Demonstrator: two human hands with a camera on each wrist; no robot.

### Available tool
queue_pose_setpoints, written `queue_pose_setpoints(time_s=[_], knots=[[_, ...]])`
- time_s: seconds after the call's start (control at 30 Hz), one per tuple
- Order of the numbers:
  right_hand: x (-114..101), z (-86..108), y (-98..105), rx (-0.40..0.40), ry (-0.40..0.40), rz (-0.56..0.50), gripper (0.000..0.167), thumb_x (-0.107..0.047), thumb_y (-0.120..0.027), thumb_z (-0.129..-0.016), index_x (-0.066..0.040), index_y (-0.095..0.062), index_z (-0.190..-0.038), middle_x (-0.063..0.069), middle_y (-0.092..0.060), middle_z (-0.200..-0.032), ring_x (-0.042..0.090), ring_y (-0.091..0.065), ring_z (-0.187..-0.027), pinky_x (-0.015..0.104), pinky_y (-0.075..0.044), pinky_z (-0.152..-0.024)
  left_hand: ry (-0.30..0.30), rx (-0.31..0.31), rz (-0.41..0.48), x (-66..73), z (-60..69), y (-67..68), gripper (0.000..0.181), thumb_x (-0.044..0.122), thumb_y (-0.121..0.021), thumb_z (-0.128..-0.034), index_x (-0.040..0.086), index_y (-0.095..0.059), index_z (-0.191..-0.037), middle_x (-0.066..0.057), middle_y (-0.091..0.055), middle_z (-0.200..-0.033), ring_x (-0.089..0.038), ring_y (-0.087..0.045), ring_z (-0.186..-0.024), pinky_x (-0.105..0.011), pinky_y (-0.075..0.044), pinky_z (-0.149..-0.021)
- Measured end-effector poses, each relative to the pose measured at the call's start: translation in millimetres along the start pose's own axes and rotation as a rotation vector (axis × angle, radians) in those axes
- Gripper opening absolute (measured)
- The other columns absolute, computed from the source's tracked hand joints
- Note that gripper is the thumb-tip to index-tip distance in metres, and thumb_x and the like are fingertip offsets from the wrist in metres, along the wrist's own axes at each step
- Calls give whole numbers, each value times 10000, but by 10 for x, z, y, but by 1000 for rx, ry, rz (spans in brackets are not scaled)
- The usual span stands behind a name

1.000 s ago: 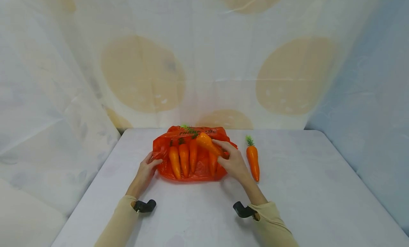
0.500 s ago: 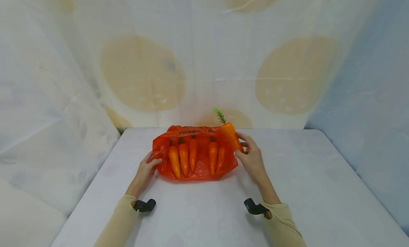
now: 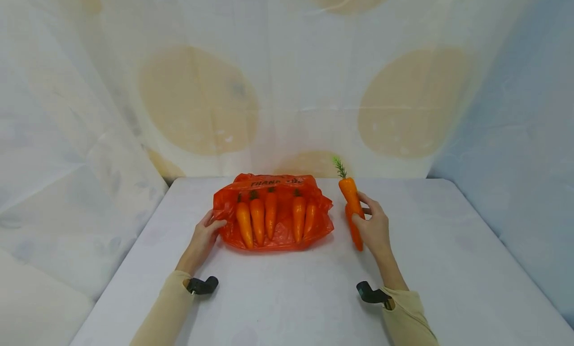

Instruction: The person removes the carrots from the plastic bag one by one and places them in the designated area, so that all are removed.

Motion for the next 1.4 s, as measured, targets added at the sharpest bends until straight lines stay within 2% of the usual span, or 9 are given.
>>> queue_pose_setpoints(time_s=[0.3, 0.57, 0.7, 0.87, 1.13, 1.4], knots=[[295, 17, 167, 53, -103, 44, 574, -77, -565, -915, -136, -466, -1477, 119, -468, -1471, 340, -526, -1150, 476, -516, -922, 5, -1, 8, 11, -35, 12, 609, 216, -509, -1018, 264, -257, -1571, -10, -330, -1574, -187, -332, -1372, -311, -323, -1150], [435, 48, 249, 53, -194, 92, 544, -123, -571, -946, -93, -454, -1477, 176, -437, -1479, 361, -508, -1180, 496, -515, -960, 0, 3, 16, 22, -45, 20, 616, 215, -512, -1013, 249, -255, -1572, -24, -338, -1568, -185, -348, -1354, -219, -386, -1072], [494, 49, 261, 41, -237, 104, 540, -147, -570, -952, -80, -455, -1475, 195, -423, -1482, 368, -501, -1186, 497, -507, -975, 7, 9, 11, 22, -35, 25, 627, 223, -512, -1014, 249, -239, -1578, -18, -325, -1577, -185, -339, -1369, -277, -345, -1133], [551, 37, 283, 53, -243, 134, 488, -166, -575, -941, -41, -522, -1410, 223, -458, -1439, 383, -521, -1165, 500, -503, -968, 13, 10, 16, 24, -35, 28, 628, 230, -515, -1015, 256, -237, -1578, -5, -319, -1581, -183, -320, -1392, -340, -282, -1182], [577, 50, 269, 24, -285, 164, 443, -188, -585, -952, -27, -559, -1364, 230, -485, -1397, 382, -516, -1152, 497, -497, -971, -4, 12, 17, 27, -11, 18, 617, 216, -512, -1014, 226, -252, -1573, -35, -331, -1573, -179, -350, -1361, -173, -407, -1039], [616, 62, 253, -23, -323, 211, 458, -176, -598, -940, -16, -530, -1364, 217, -529, -1344, 363, -540, -1117, 459, -533, -917, 2, 20, 30, -1, -9, 18, 603, 201, -515, -1009, 221, -275, -1562, -28, -353, -1557, -174, -364, -1349, -178, -408, -1042]])
Point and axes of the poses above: each hand's wrist, its own z-axis away from the middle knuckle, its own y-axis out of the back of the hand, x = y × z, the point moved 4 cm from there along -z, towards the middle knuckle
